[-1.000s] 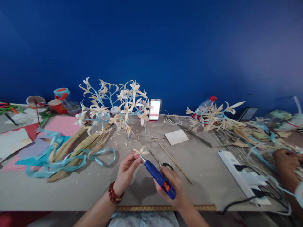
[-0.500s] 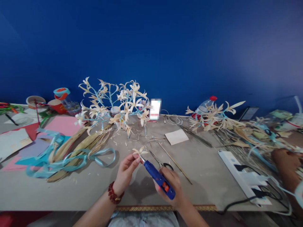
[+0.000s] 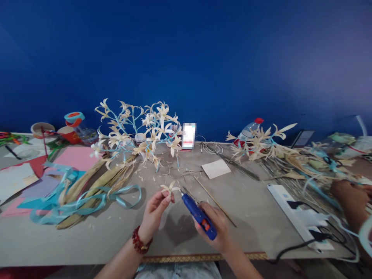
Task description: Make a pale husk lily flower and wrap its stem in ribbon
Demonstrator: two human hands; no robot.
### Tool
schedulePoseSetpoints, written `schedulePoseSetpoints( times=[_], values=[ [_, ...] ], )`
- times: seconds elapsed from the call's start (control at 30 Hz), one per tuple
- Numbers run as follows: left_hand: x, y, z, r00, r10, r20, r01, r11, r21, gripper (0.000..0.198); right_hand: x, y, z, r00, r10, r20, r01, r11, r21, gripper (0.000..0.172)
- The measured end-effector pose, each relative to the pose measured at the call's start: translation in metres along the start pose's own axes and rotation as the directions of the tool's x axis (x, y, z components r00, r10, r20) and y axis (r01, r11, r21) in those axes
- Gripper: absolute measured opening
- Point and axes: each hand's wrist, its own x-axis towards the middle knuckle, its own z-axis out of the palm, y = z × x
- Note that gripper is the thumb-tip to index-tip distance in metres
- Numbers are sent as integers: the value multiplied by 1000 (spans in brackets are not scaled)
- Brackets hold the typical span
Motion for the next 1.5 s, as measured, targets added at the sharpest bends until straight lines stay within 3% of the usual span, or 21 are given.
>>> schedulePoseSetpoints(
  times=[0.1, 0.17, 0.27, 0.37, 0.5, 0.63, 0.73, 0.83, 0.93, 1.07, 1.23, 1.33, 1.5],
  values=[
    [0, 1, 1, 1000, 2, 0, -2, 1000, -31, 13, -2, 22, -10, 999, 46, -24, -48, 995, -87, 24],
    [0, 2, 1, 1000, 3, 7, -2, 998, -69, 13, 0, 41, -18, 988, 155, -15, -155, 965, -214, 23],
    [1, 3, 1, 1000, 17, 20, -14, 992, -124, 13, 5, 70, -29, 923, 385, 24, -335, 830, -446, 22],
    [2, 4, 2, 999, 46, 11, -43, 986, -163, 12, 11, 95, -35, 850, 520, 88, -392, 734, -554, 22],
    [5, 4, 0, 994, 79, -74, -93, 976, -199, 11, 15, 117, -36, 839, 516, 173, -350, 754, -555, 28],
    [8, 4, -5, 957, 72, -281, -141, 962, -236, 12, 14, 127, -45, 871, 414, 264, -246, 834, -495, 30],
    [10, 4, -7, 923, 82, -375, -175, 960, -221, 14, 21, 124, -58, 891, 346, 292, -202, 881, -427, 32],
    [9, 3, -5, 919, 96, -383, -185, 962, -203, 17, 45, 111, -61, 921, 292, 258, -222, 937, -269, 29],
    [6, 2, 0, 928, 96, -361, -172, 968, -185, 18, 86, 94, -39, 934, 236, 269, -206, 969, -138, 20],
    [4, 0, 1, 927, 115, -358, -178, 973, -147, 18, 144, 80, 23, 913, 198, 358, -155, 977, -147, 12],
    [5, 0, -4, 908, 143, -394, -210, 968, -134, 19, 185, 73, 93, 871, 234, 432, -138, 960, -242, 26],
    [6, -2, -6, 910, 127, -395, -195, 971, -138, 19, 191, 72, 111, 861, 265, 434, -146, 946, -288, 31],
    [5, -4, -5, 922, 96, -375, -158, 978, -139, 19, 189, 73, 114, 862, 252, 440, -135, 950, -281, 30]
  ],
)
